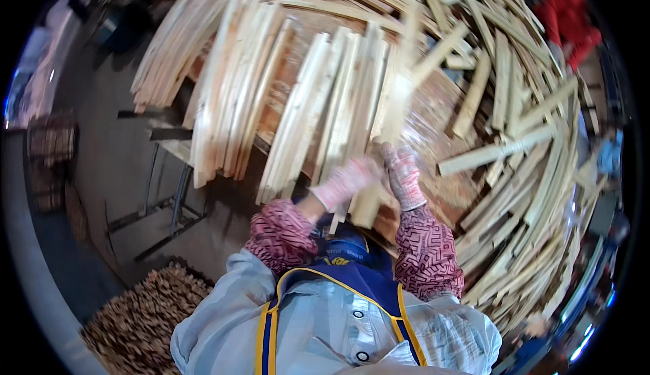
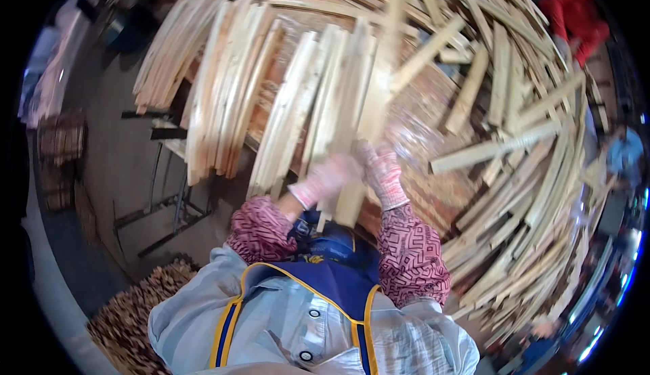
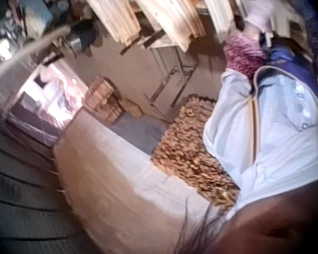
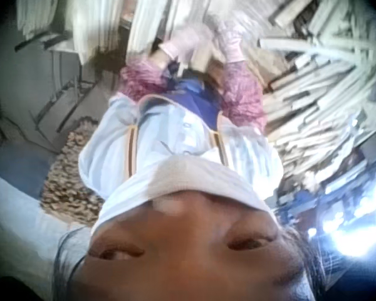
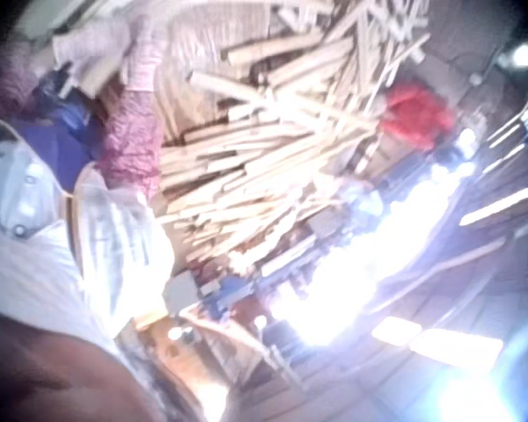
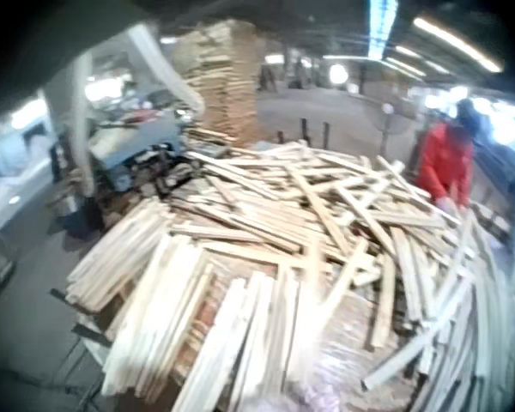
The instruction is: The person sorts thin wooden strips on a workbench, repeatedly picking up pieces, aligning them, and stacking them into neat piles. The hands move quickly and consistently throughout the clip.
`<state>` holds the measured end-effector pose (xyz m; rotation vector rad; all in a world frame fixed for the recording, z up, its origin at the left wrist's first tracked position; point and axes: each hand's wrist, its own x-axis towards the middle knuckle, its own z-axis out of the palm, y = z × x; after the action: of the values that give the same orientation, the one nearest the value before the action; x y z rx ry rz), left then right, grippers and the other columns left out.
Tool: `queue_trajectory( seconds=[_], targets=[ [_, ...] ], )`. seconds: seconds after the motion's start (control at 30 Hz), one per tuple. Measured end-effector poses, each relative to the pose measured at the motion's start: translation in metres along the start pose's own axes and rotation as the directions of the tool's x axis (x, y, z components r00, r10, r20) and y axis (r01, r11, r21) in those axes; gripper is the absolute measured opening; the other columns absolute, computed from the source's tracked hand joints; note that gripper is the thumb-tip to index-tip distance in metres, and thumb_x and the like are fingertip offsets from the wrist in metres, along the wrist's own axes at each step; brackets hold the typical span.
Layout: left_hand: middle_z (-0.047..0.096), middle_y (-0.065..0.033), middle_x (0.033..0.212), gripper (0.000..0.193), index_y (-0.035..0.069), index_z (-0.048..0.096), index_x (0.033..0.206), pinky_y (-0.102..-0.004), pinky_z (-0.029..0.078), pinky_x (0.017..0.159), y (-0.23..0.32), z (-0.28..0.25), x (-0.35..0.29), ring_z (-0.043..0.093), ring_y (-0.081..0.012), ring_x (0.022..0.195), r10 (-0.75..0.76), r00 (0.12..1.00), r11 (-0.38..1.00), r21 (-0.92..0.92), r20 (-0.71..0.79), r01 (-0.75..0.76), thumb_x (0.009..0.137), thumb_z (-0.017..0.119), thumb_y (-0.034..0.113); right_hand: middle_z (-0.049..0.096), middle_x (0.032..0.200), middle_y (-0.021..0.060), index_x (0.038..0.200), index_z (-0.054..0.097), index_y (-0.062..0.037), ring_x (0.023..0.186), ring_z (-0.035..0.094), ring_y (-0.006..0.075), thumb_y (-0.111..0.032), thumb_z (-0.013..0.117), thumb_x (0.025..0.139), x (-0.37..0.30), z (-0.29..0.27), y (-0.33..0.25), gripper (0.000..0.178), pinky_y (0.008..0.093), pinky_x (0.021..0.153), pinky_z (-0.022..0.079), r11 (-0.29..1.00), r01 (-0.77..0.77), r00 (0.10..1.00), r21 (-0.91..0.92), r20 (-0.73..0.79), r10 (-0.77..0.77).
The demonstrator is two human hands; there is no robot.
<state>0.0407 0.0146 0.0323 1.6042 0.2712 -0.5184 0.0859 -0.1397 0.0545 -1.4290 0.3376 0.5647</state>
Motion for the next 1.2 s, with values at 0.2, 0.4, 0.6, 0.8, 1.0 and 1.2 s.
queue_trajectory(
  seconds=[0.2,0.4,0.6,0.8,1.0,1.2],
  targets=[
    [0.066,-0.0084,0.097,0.025,0.013,0.065,0.103,-0.0416,0.049,0.091,0.101,-0.092,-0.022,0.063,-0.0271,0.091,0.597,0.781,0.302,0.852,0.182,-0.429,0.083,0.058,0.026,0.069,0.093,0.0165,0.115,0.064,-0.0065,0.083,0.068,0.0317,-0.029,0.069,0.087,0.043,0.05,-0.098,0.036,0.0385,0.074,0.053,0.281,0.325,0.945,-0.903,0.317,-0.074],
    [0.067,-0.008,0.09,0.02,0.014,0.069,0.094,-0.0419,0.05,0.087,0.104,-0.284,-0.01,0.064,-0.0283,0.09,0.538,0.746,0.186,0.919,-0.392,0.348,0.081,0.064,0.029,0.066,0.114,0.0154,0.122,0.062,-0.0059,0.105,0.064,0.0287,-0.017,0.077,0.08,0.088,0.13,-0.142,0.046,0.0357,0.09,0.052,0.12,0.914,0.304,-0.388,0.46,-0.834],
    [0.065,-0.0069,0.107,0.028,0.016,0.062,0.111,-0.0417,0.05,0.08,-0.004,-0.47,-0.025,0.063,-0.0256,0.096,0.605,0.401,0.216,0.627,-0.688,0.749,0.088,0.057,0.031,0.06,0.123,0.0193,0.129,0.055,-0.0003,0.113,0.061,0.0272,-0.012,0.064,0.091,0.176,0.073,-0.083,0.041,0.0362,0.097,0.05,0.565,0.562,0.813,-0.604,0.276,-0.513],
    [0.06,-0.0049,0.116,0.037,0.02,0.053,0.126,-0.0419,0.049,0.084,-0.055,-0.549,0.024,0.06,-0.0283,0.104,0.531,0.493,0.008,0.586,-0.689,0.81,0.088,0.052,0.02,0.065,0.117,0.0167,0.124,0.059,-0.0017,0.105,0.065,0.0239,-0.013,0.063,0.091,0.245,0.114,-0.078,0.035,0.0331,0.092,0.051,0.411,0.669,0.726,-0.619,0.423,-0.543],
    [0.057,-0.0109,0.122,0.053,0.02,0.049,0.134,-0.0437,0.048,0.089,-0.049,-0.55,0.052,0.058,-0.0306,0.107,0.486,0.585,0.131,0.716,-0.649,0.686,0.085,0.062,0.033,0.066,0.114,0.0116,0.123,0.061,-0.0121,0.107,0.062,0.0286,-0.024,0.064,0.088,0.344,0.209,-0.121,0.037,0.0392,0.093,0.049,-0.002,0.773,0.514,-0.634,0.629,-0.583],
    [0.054,-0.0144,0.131,0.064,0.021,0.046,0.141,-0.0432,0.044,0.098,-0.052,-0.584,0.049,0.053,-0.0326,0.118,0.405,0.666,0.144,0.763,-0.627,0.63,0.083,0.066,0.039,0.058,0.13,0.0103,0.135,0.049,-0.0205,0.117,0.057,0.0287,-0.043,0.061,0.089,0.43,0.299,-0.151,0.053,0.0401,0.101,0.045,-0.431,0.49,0.595,-0.758,0.652,-0.47]
  ],
)
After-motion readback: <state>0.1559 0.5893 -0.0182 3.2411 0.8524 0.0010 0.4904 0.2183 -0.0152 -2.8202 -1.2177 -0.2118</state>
